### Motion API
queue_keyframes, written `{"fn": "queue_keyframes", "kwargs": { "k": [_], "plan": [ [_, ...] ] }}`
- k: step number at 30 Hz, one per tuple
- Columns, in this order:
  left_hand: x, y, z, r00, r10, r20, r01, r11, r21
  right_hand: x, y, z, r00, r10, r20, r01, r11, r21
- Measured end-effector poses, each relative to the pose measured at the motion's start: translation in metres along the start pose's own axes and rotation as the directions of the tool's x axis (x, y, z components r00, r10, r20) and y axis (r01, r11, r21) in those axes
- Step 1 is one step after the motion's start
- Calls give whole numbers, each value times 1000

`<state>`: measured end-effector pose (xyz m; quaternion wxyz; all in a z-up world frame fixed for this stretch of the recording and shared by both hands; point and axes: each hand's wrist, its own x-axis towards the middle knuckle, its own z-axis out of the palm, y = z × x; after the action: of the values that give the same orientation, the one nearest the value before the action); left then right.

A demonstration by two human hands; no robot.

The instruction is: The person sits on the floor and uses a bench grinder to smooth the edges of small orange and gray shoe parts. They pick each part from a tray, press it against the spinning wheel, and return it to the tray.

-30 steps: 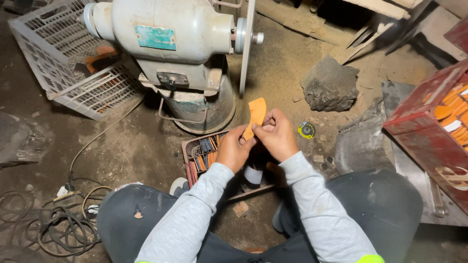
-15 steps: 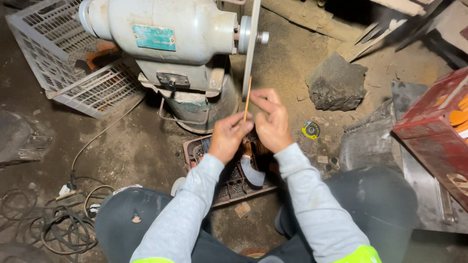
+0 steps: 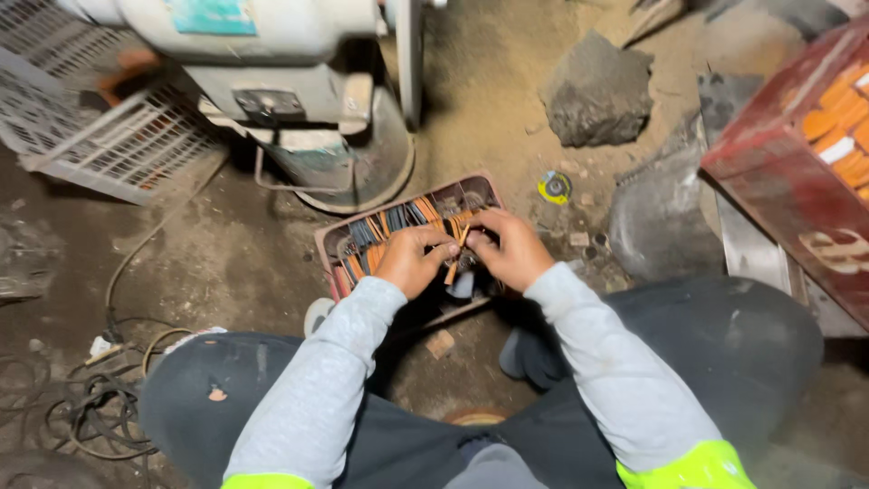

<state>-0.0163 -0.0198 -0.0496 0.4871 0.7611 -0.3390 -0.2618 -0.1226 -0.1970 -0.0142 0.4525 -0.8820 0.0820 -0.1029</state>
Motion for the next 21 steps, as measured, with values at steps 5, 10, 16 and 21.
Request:
{"fn": "queue_keyframes", "kwargs": {
  "k": [5,10,16,21],
  "plan": [
    [8,-20,44,978,-163,134,195,941,-277,-7,29,7,968,238,78,-241,970,38],
    [15,-33,50,950,-169,262,312,522,-794,-8,38,10,993,108,-57,-113,988,-104],
    [22,-29,35,969,-243,45,247,957,-153,-15,99,6,976,217,-6,-216,969,-123],
    [16,-18,22,974,-193,120,115,874,473,-37,150,27,895,446,5,-424,854,-301]
  ]
}}
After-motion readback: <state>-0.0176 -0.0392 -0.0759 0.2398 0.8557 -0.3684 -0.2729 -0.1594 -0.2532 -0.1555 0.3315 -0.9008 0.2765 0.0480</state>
